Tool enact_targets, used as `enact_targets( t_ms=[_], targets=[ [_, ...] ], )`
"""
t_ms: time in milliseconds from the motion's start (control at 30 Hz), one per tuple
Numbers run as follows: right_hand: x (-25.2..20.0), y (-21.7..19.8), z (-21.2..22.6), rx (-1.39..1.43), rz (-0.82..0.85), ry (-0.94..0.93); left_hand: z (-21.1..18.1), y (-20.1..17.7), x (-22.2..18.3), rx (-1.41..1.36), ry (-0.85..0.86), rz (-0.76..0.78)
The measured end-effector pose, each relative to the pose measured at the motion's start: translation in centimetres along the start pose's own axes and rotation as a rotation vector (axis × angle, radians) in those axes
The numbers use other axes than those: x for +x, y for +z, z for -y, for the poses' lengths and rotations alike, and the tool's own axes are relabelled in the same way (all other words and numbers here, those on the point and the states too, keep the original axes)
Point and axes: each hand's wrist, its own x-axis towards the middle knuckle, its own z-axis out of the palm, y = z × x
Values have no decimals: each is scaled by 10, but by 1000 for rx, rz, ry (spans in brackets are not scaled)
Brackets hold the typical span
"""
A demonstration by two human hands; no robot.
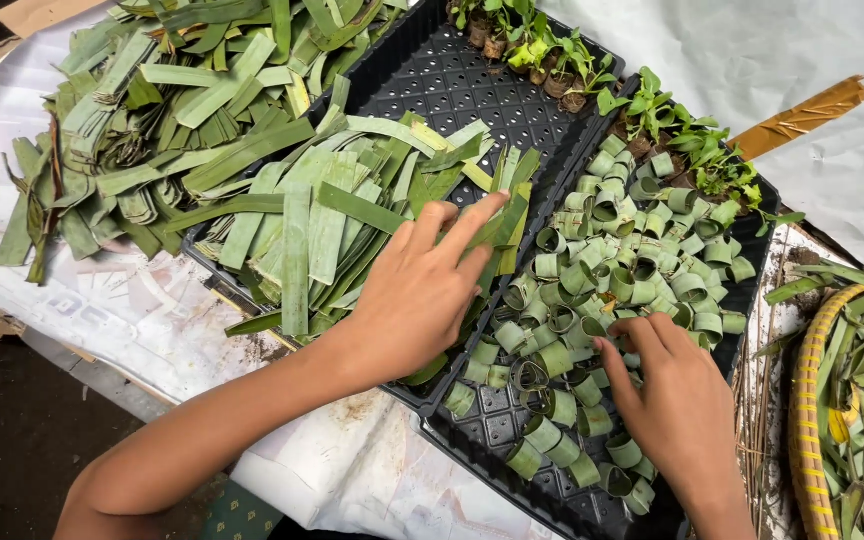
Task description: Folding and weaving strips of leaves into small biodegradable pots for plant seedlings.
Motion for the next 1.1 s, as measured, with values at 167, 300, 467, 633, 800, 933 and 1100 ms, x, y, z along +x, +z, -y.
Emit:
enact_targets(
  t_ms=[167, 300, 467, 633, 800, 933, 1100],
  targets=[
    [34, 0, 38, 118, -218, -317, 33, -4, -26, 43, -112, 93],
    [67, 5, 68, 116, -173, -507, 44, -16, -38, -85, -96, 40],
    [92, 15, 88, 248, -131, -632, 55, -31, -51, -97, -142, 10],
    [101, 10, 104, 408, -200, -723, 64, -38, -64, -177, -122, 40],
    [107, 20, 115, 293, -127, -796, 63, -33, -70, -164, -91, -115],
    [107, 15, 124, 307, -136, -818, 66, -40, -67, -353, -168, -261],
    [106, 10, 126, 353, -223, -826, 60, -42, -61, -305, -80, -476]
  ],
)
